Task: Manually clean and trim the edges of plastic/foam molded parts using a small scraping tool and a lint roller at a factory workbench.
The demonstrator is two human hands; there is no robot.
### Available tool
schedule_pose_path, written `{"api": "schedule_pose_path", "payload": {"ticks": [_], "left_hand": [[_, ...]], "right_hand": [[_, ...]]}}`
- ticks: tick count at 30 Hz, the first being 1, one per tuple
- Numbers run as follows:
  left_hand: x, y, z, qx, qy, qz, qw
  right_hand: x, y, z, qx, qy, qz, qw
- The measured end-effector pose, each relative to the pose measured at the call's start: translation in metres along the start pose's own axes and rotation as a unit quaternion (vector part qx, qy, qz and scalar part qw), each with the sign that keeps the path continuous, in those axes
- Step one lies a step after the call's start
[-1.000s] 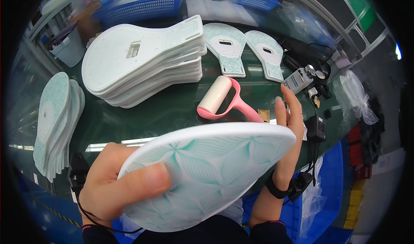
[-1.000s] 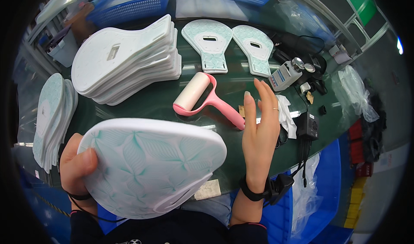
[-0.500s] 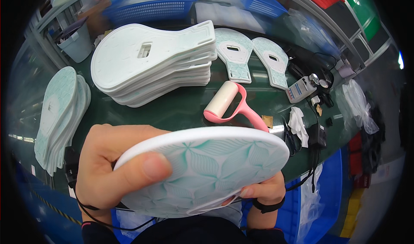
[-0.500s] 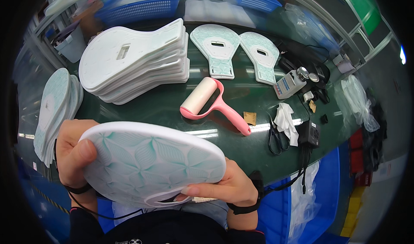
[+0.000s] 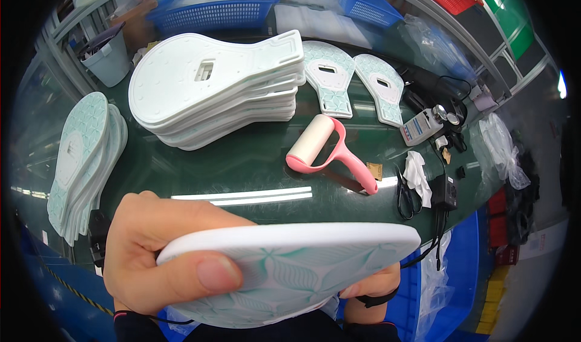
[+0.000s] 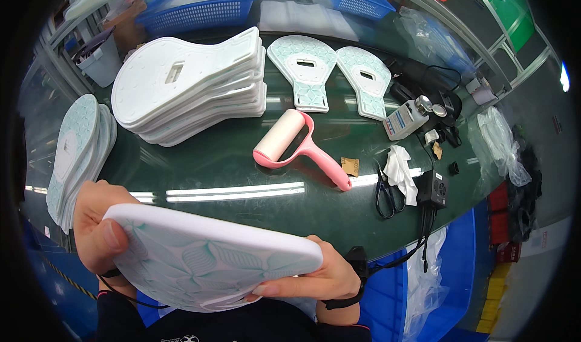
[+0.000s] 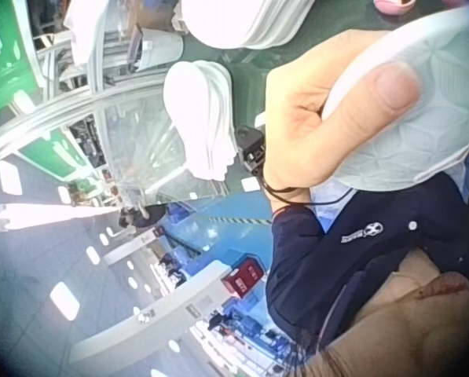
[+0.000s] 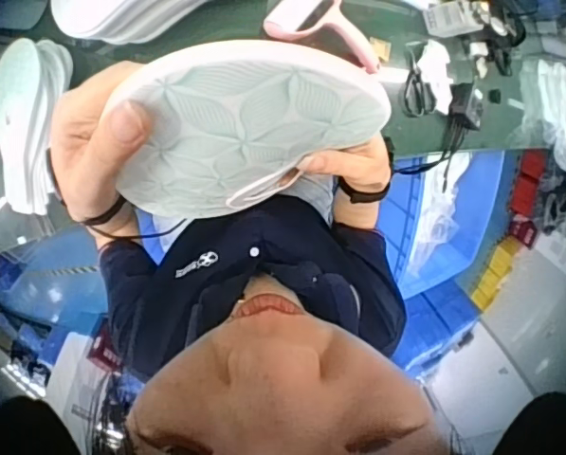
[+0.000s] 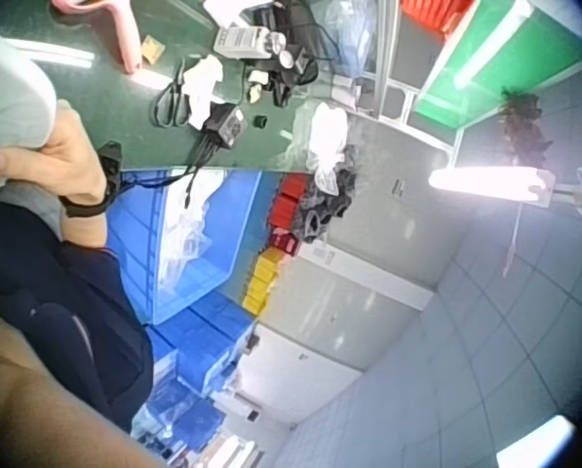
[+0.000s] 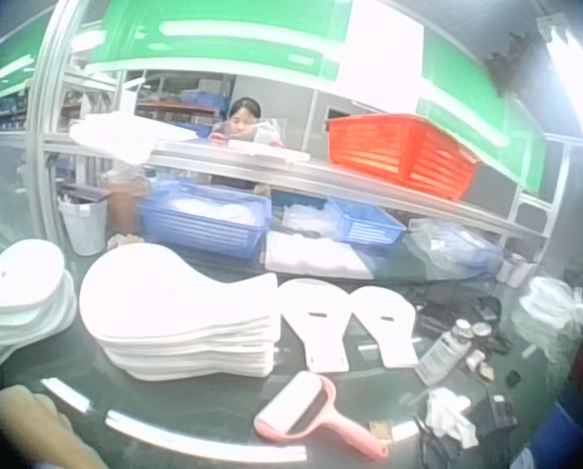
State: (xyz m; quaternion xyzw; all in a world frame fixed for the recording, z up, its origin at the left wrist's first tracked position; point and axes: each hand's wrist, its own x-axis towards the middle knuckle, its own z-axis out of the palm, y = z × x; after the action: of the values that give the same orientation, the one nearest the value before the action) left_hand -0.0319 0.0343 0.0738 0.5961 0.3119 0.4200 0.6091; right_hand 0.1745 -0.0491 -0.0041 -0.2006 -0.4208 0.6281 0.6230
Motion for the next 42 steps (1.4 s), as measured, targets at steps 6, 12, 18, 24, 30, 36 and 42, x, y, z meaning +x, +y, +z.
{"api": "schedule_pose_path", "payload": {"ticks": [6,12,18,24,30,36,42], "left_hand": [[0.003,0.001,0.012,-0.053,0.11,0.036,0.992],[0.003,-0.004,0.003,0.262,-0.026,0.144,0.954],[-0.003,0.005,0.007,0.006,0.023,-0.003,1.0],[-0.016,-0.013,0.001,0.034,0.053,0.083,0.995],[0.001,0.018,0.0,-0.094,-0.065,-0.042,0.993],[0.011,0.006,-0.006,-0.067,-0.013,-0.113,0.991],[0.02,-0.003,-0.001,-0.025,-0.034,-0.124,0.991]], "right_hand": [[-0.001,-0.003,0.0,-0.117,0.025,0.134,0.984],[0.0,0.001,0.007,-0.241,-0.004,0.156,0.958],[-0.009,0.008,0.019,0.016,0.069,0.114,0.991],[-0.008,-0.005,0.017,0.025,0.04,0.227,0.973],[-0.007,-0.001,0.008,-0.071,0.019,0.167,0.983],[0.023,0.0,-0.027,-0.316,0.154,-0.028,0.936],[0.021,-0.032,-0.157,-0.56,0.346,0.013,0.753]]}}
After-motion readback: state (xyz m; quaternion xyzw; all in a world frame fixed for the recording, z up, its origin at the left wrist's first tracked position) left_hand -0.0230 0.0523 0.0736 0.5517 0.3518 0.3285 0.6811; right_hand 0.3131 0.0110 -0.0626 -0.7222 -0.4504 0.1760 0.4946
